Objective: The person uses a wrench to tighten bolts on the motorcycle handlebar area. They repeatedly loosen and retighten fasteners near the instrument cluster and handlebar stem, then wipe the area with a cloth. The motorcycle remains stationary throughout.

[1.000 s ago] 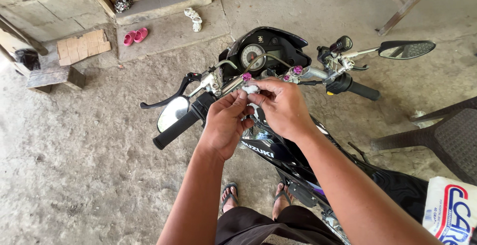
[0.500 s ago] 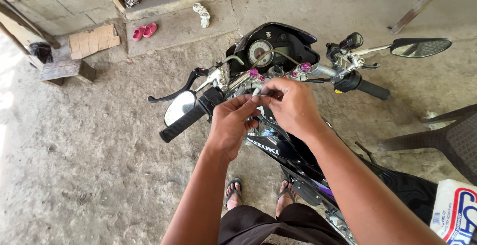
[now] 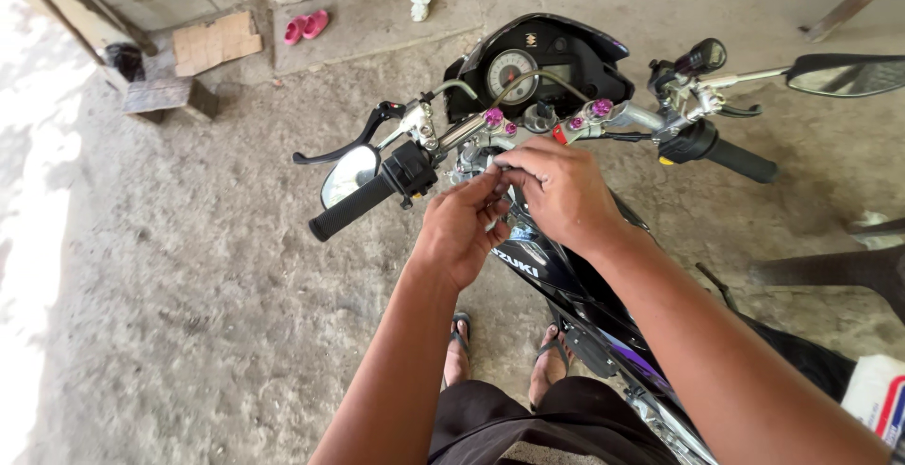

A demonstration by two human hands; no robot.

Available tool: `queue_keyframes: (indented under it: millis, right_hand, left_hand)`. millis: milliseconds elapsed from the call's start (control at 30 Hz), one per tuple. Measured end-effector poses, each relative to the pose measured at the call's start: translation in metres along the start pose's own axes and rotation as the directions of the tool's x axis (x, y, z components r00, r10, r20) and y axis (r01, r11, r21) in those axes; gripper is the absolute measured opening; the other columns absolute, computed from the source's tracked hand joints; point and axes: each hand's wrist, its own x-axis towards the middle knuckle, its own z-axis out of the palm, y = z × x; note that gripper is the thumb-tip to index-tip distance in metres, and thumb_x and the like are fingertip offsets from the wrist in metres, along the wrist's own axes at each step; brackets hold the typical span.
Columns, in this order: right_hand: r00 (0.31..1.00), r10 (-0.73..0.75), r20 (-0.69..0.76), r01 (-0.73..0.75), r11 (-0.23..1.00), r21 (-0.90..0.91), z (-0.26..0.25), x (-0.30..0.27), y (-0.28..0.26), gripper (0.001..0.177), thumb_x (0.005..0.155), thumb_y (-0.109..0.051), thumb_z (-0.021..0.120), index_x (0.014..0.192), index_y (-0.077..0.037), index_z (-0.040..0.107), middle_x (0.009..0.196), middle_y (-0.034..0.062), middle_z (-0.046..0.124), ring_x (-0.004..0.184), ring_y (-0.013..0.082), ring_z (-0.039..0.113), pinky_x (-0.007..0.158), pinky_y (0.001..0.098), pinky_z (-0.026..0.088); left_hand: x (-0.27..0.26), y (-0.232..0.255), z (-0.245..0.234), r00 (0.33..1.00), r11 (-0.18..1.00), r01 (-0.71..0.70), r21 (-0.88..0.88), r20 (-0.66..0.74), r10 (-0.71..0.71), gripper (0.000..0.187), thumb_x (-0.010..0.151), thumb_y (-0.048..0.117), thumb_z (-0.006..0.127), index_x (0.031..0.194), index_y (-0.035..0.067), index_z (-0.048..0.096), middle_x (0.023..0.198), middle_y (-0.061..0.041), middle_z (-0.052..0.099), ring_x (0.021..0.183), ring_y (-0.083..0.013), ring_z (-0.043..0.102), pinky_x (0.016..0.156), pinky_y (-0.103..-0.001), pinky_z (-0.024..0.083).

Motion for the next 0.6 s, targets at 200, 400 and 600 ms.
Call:
queue_keyframes:
  millis: [200,400,600]
  right_hand:
    - [0.999,-0.035,0.037,0.034,0.999,0.013,0.025,0.017,0.03,0.015,0.09,0.007,0.067,0.103,0.002,0.07,0.098,0.0182,0.071,0.089,0.036,0.071,0.075,0.0419,0.055]
    - [0.978,-0.16,0.134,0.173,0.981,-0.088,0.065,0.049,0.065,0.017,0.091,-0.003,0.073,0.105,0.004,0.067,0.097,0.0205,0.068,0.092,0.0413,0.066,0.077,0.0487,0.052]
    - [0.953,-0.214,0.215,0.274,0.91,-0.312,0.079,0.061,0.071,0.009,0.089,-0.013,0.076,0.094,-0.005,0.075,0.101,0.0108,0.064,0.102,0.0315,0.06,0.087,0.0463,0.044]
  left_hand:
    - [-0.001,0.026,-0.016,0.903,0.889,-0.182,0.42,-0.286,0.32,0.02,0.093,0.025,0.064,0.099,0.007,0.072,0.089,-0.002,0.074,0.071,-0.0135,0.062,0.06,-0.033,0.048]
    - [0.009,0.041,-0.065,0.433,0.344,-0.192,0.919,-0.235,0.87,0.024,0.09,0.024,0.066,0.097,0.002,0.072,0.084,-0.011,0.076,0.075,-0.0232,0.07,0.068,-0.04,0.054]
    - [0.02,0.054,-0.073,0.468,0.185,0.095,0.978,-0.208,0.859,0.022,0.092,0.028,0.059,0.102,0.01,0.067,0.081,-0.008,0.076,0.072,-0.028,0.073,0.066,-0.045,0.053]
